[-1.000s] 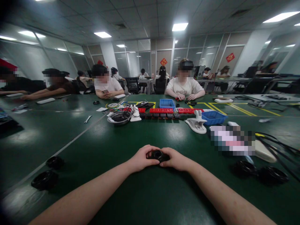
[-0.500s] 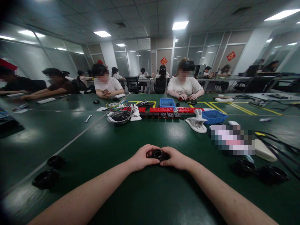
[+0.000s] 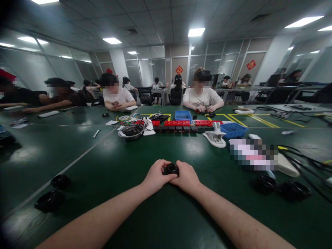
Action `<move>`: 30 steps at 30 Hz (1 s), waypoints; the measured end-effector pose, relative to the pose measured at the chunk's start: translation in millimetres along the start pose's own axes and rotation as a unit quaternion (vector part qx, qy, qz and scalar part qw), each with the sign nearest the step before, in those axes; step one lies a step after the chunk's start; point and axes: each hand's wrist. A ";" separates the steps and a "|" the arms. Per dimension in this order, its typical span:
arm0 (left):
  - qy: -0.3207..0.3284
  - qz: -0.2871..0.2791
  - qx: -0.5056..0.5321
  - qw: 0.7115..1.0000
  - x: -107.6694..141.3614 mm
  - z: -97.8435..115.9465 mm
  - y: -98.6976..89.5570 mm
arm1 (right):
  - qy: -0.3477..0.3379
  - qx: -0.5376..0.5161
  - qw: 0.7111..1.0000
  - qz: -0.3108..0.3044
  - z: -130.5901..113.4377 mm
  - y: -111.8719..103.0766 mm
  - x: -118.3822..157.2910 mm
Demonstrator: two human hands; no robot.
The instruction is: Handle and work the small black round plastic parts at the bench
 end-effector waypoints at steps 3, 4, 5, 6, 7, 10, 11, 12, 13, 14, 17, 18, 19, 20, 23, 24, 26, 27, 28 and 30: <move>0.014 -0.028 0.008 0.999 -2.7 -3.3 -4.4 | -0.026 -0.019 0.999 -0.007 -1.3 -3.0 1.1; 0.020 -0.044 0.012 0.999 -4.0 -4.6 -6.1 | -0.047 -0.045 0.998 -0.021 -0.2 -6.1 1.2; 0.026 -0.060 0.015 0.998 -5.3 -5.7 -7.7 | -0.073 -0.073 0.994 -0.039 1.5 -10.2 1.2; 0.034 -0.077 0.018 0.996 -6.6 -6.7 -9.3 | -0.100 -0.099 0.988 -0.062 3.6 -14.9 1.0; 0.043 -0.093 0.020 0.995 -7.6 -7.4 -10.6 | -0.122 -0.121 0.981 -0.090 5.9 -19.8 0.8; 0.065 -0.128 0.027 0.989 -9.0 -8.4 -13.2 | -0.151 -0.168 0.958 -0.179 11.6 -32.4 -0.7; 0.068 -0.133 0.028 0.988 -8.9 -8.4 -13.5 | -0.151 -0.180 0.952 -0.198 12.9 -34.9 -1.3; 0.070 -0.136 0.029 0.988 -8.7 -8.3 -13.7 | -0.148 -0.191 0.947 -0.210 13.9 -36.3 -1.9; 0.070 -0.137 0.029 0.988 -8.4 -8.3 -13.8 | -0.145 -0.199 0.945 -0.216 14.6 -36.8 -2.5; 0.069 -0.138 0.029 0.988 -8.1 -8.2 -13.8 | -0.142 -0.204 0.944 -0.217 15.2 -36.5 -3.0; 0.070 -0.138 0.031 0.988 -7.5 -8.2 -13.7 | -0.141 -0.205 0.944 -0.215 16.5 -34.1 -4.3; 0.070 -0.137 0.032 0.987 -7.5 -8.4 -13.5 | -0.142 -0.204 0.944 -0.217 16.9 -33.4 -4.6; 0.070 -0.137 0.033 0.988 -7.6 -8.5 -13.3 | -0.142 -0.203 0.944 -0.217 17.1 -33.0 -4.7; 0.071 -0.137 0.034 0.987 -7.7 -8.7 -13.1 | -0.143 -0.202 0.945 -0.216 17.3 -32.9 -4.8; 0.072 -0.135 0.033 0.988 -8.0 -9.0 -12.4 | -0.143 -0.201 0.945 -0.215 17.0 -33.4 -4.6; 0.073 -0.134 0.033 0.988 -8.1 -9.0 -12.2 | -0.142 -0.202 0.945 -0.215 16.8 -33.5 -4.5; 0.074 -0.135 0.034 0.988 -8.1 -9.1 -12.2 | -0.142 -0.205 0.944 -0.215 16.2 -33.5 -4.2; 0.074 -0.136 0.034 0.987 -8.1 -9.1 -12.2 | -0.142 -0.206 0.944 -0.214 16.0 -33.3 -4.2; 0.073 -0.137 0.035 0.987 -8.0 -9.1 -12.4 | -0.143 -0.205 0.945 -0.212 15.8 -33.1 -4.2; 0.072 -0.138 0.034 0.987 -7.8 -9.0 -12.7 | -0.144 -0.207 0.945 -0.209 15.8 -32.5 -4.2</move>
Point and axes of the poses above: each hand's wrist, its own x-axis away from the middle knuckle, its own y-axis out of the palm, z = x × y, and after that the axes turned 3 degrees about -z, right-handed
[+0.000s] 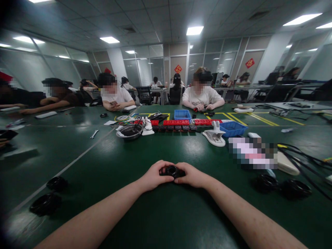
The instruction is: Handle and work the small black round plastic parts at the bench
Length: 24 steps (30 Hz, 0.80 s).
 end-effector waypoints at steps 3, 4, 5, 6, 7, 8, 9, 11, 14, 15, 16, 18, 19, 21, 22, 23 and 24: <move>0.002 0.000 -0.002 1.000 0.3 0.7 -0.7 | 0.001 -0.007 1.000 0.000 0.6 0.3 0.0; 0.002 -0.001 -0.002 1.000 0.4 1.0 -1.0 | 0.002 -0.007 1.000 0.000 0.9 0.4 0.0; 0.002 -0.001 -0.003 1.000 0.5 1.4 -1.3 | 0.004 -0.005 1.000 0.001 1.2 0.4 0.0; 0.001 -0.003 -0.004 1.000 0.5 1.6 -1.6 | 0.005 -0.004 1.000 0.001 1.6 0.5 0.0; 0.000 -0.003 -0.005 1.000 0.5 1.8 -1.8 | 0.006 -0.005 1.000 0.003 2.0 0.6 -0.1; -0.001 -0.003 -0.006 1.000 0.5 1.9 -1.9 | 0.005 -0.009 1.000 0.003 2.3 0.8 -0.3; -0.002 -0.004 -0.007 1.000 0.5 1.8 -1.8 | 0.003 -0.015 1.000 0.003 2.6 1.2 -0.5; -0.003 -0.003 -0.006 1.000 0.3 1.6 -1.1 | 0.003 -0.029 1.000 0.002 3.3 2.1 -1.2; -0.011 0.005 -0.006 1.000 0.1 2.1 0.3 | 0.025 -0.054 0.998 0.009 4.3 3.4 -1.6; -0.015 0.008 -0.007 1.000 0.2 2.6 0.8 | 0.038 -0.061 0.997 0.014 4.7 3.8 -1.6; -0.020 0.010 -0.007 1.000 0.3 3.2 1.2 | 0.050 -0.065 0.996 0.019 5.0 4.1 -1.4; -0.028 0.017 -0.007 0.999 0.6 4.5 2.2 | 0.070 -0.060 0.995 0.030 5.2 5.3 -1.3; -0.032 0.020 -0.007 0.999 0.7 5.1 2.8 | 0.076 -0.049 0.995 0.037 5.1 6.5 -1.5; -0.042 0.034 -0.004 0.999 1.0 5.8 5.0 | 0.088 -0.011 0.994 0.065 4.5 11.2 -3.2; -0.048 0.046 -0.003 0.998 1.1 6.1 6.5 | 0.096 0.018 0.991 0.088 3.9 14.6 -4.7; -0.056 0.063 -0.003 0.996 1.1 6.2 8.2 | 0.107 0.054 0.986 0.116 3.1 18.7 -6.6; -0.065 0.084 -0.007 0.994 1.0 6.3 10.1 | 0.120 0.095 0.977 0.147 2.0 23.1 -8.7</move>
Point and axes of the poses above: each hand's wrist, its own x-axis away from the middle knuckle, its own y-axis out of the palm, z = x × y, and after that the axes turned 3 degrees about -z, right-handed
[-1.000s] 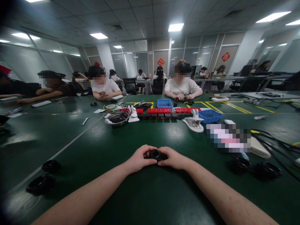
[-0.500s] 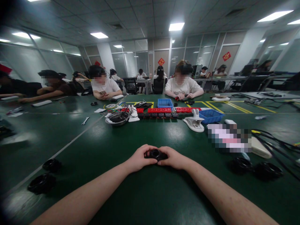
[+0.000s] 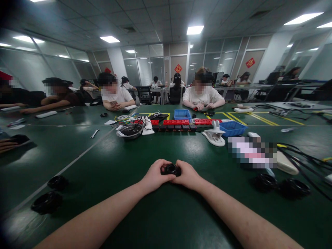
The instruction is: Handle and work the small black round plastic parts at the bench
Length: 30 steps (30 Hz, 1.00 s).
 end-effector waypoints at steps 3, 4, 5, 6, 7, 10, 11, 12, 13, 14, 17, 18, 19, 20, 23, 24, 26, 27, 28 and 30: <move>-0.018 0.063 -0.031 0.997 0.3 0.4 5.1 | 0.041 0.119 0.988 0.088 -7.9 11.3 -0.5; -0.020 0.075 -0.042 0.996 0.1 0.4 6.2 | 0.048 0.148 0.983 0.102 -10.3 13.2 -0.4; -0.019 0.081 -0.048 0.995 -0.1 0.2 6.8 | 0.051 0.167 0.979 0.107 -12.1 14.0 0.0; -0.017 0.082 -0.049 0.995 -0.5 -0.2 6.8 | 0.048 0.177 0.978 0.105 -13.2 13.8 0.5; -0.013 0.080 -0.043 0.996 -1.0 -0.8 6.2 | 0.038 0.175 0.979 0.099 -13.5 12.6 1.2; 0.004 0.048 -0.010 0.999 -2.8 -3.8 1.7 | -0.026 0.112 0.991 0.071 -9.8 5.7 3.0; 0.011 0.033 -0.001 0.999 -3.4 -4.8 -0.4 | -0.051 0.081 0.994 0.056 -7.4 2.8 3.4; 0.018 0.018 0.006 1.000 -3.8 -5.8 -2.5 | -0.074 0.053 0.995 0.037 -4.7 0.0 3.5; 0.025 0.002 0.010 1.000 -4.1 -6.5 -4.6 | -0.091 0.030 0.995 0.016 -2.0 -2.9 3.6; 0.032 -0.012 0.012 0.999 -4.3 -7.1 -6.4 | -0.103 0.012 0.995 -0.006 0.5 -5.6 3.4; 0.050 -0.048 0.014 0.997 -4.6 -8.0 -10.2 | -0.122 -0.027 0.990 -0.063 5.8 -12.9 2.4; 0.055 -0.056 0.014 0.997 -4.7 -8.1 -10.8 | -0.125 -0.036 0.989 -0.076 6.7 -14.9 2.0; 0.060 -0.062 0.014 0.996 -4.7 -8.2 -11.3 | -0.129 -0.044 0.987 -0.086 7.1 -16.6 1.6; 0.065 -0.066 0.014 0.996 -4.7 -8.2 -11.6 | -0.132 -0.048 0.986 -0.094 7.3 -18.0 1.3; 0.073 -0.072 0.014 0.995 -4.4 -7.8 -12.0 | -0.142 -0.053 0.982 -0.109 7.0 -20.8 0.6; 0.073 -0.073 0.015 0.995 -4.2 -7.7 -12.0 | -0.144 -0.054 0.982 -0.113 6.8 -21.3 0.4; 0.071 -0.077 0.021 0.994 -3.8 -7.5 -11.9 | -0.148 -0.056 0.980 -0.119 6.6 -21.9 0.2; 0.070 -0.077 0.024 0.994 -3.8 -7.5 -11.8 | -0.150 -0.056 0.980 -0.120 6.6 -22.0 0.0; 0.069 -0.078 0.026 0.994 -3.8 -7.5 -11.5 | -0.152 -0.055 0.980 -0.119 6.7 -22.0 -0.1; 0.066 -0.079 0.026 0.994 -4.2 -7.8 -11.0 | -0.152 -0.051 0.980 -0.115 7.0 -21.6 -0.5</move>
Point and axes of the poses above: each hand's wrist, its own x-axis away from the middle knuckle, its own y-axis out of the palm, z = x × y, and after that the axes turned 3 degrees about -z, right-handed
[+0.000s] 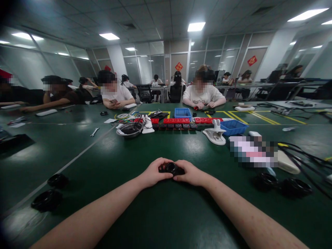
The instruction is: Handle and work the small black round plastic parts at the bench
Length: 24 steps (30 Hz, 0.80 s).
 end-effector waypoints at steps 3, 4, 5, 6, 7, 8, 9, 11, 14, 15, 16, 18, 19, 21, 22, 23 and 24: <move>-0.001 -0.003 -0.001 1.000 -0.7 -0.7 0.5 | 0.004 0.007 1.000 0.004 1.0 0.8 -0.4; 0.001 -0.003 0.000 1.000 -0.9 -0.9 0.5 | 0.004 0.008 1.000 0.005 1.3 1.1 -0.4; 0.002 -0.002 0.000 1.000 -1.0 -1.1 0.6 | 0.004 0.007 1.000 0.007 1.6 1.3 -0.3; 0.003 -0.001 0.001 1.000 -1.0 -1.2 0.6 | 0.003 0.006 1.000 0.007 1.8 1.6 -0.2; 0.004 -0.001 0.001 1.000 -0.9 -1.3 0.5 | 0.004 0.004 1.000 0.008 2.1 1.8 0.0; 0.003 -0.001 0.000 1.000 -0.8 -1.4 0.5 | 0.005 0.003 1.000 0.008 2.3 2.1 0.2; 0.002 -0.001 -0.001 1.000 -0.8 -1.4 0.5 | 0.007 0.004 1.000 0.008 2.5 2.3 0.3; 0.000 -0.001 -0.003 1.000 -0.7 -1.5 0.6 | 0.010 0.005 1.000 0.009 2.7 2.6 0.4; 0.002 0.000 0.001 1.000 -0.8 -1.9 0.8 | 0.016 0.002 1.000 0.010 2.7 2.9 0.0; 0.003 0.000 0.003 1.000 -0.8 -2.2 0.9 | 0.016 -0.002 1.000 0.010 2.7 2.8 -0.3; 0.004 0.000 0.005 1.000 -0.9 -2.3 1.1 | 0.017 -0.005 1.000 0.009 2.8 2.7 -0.5; 0.005 0.001 0.005 1.000 -1.2 -2.3 1.6 | 0.024 -0.013 1.000 0.009 3.4 2.8 -0.8; 0.004 0.003 0.005 1.000 -1.3 -1.9 2.2 | 0.033 -0.016 0.999 0.010 3.9 3.1 -0.9; -0.006 0.010 0.002 1.000 -1.3 -0.1 3.8 | 0.061 -0.014 0.998 0.020 4.7 4.9 -1.2; -0.016 0.017 -0.002 1.000 -1.2 1.3 4.9 | 0.077 -0.004 0.997 0.029 4.6 6.7 -1.5; -0.030 0.025 -0.008 0.999 -1.0 3.0 6.3 | 0.094 0.013 0.995 0.042 4.0 9.2 -2.0; -0.045 0.036 -0.017 0.998 -0.7 4.9 7.7 | 0.112 0.038 0.991 0.059 2.7 12.3 -2.8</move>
Point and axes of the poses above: each hand's wrist, its own x-axis away from the middle knuckle, its own y-axis out of the palm, z = x × y, and after that the axes turned 3 degrees about -z, right-handed
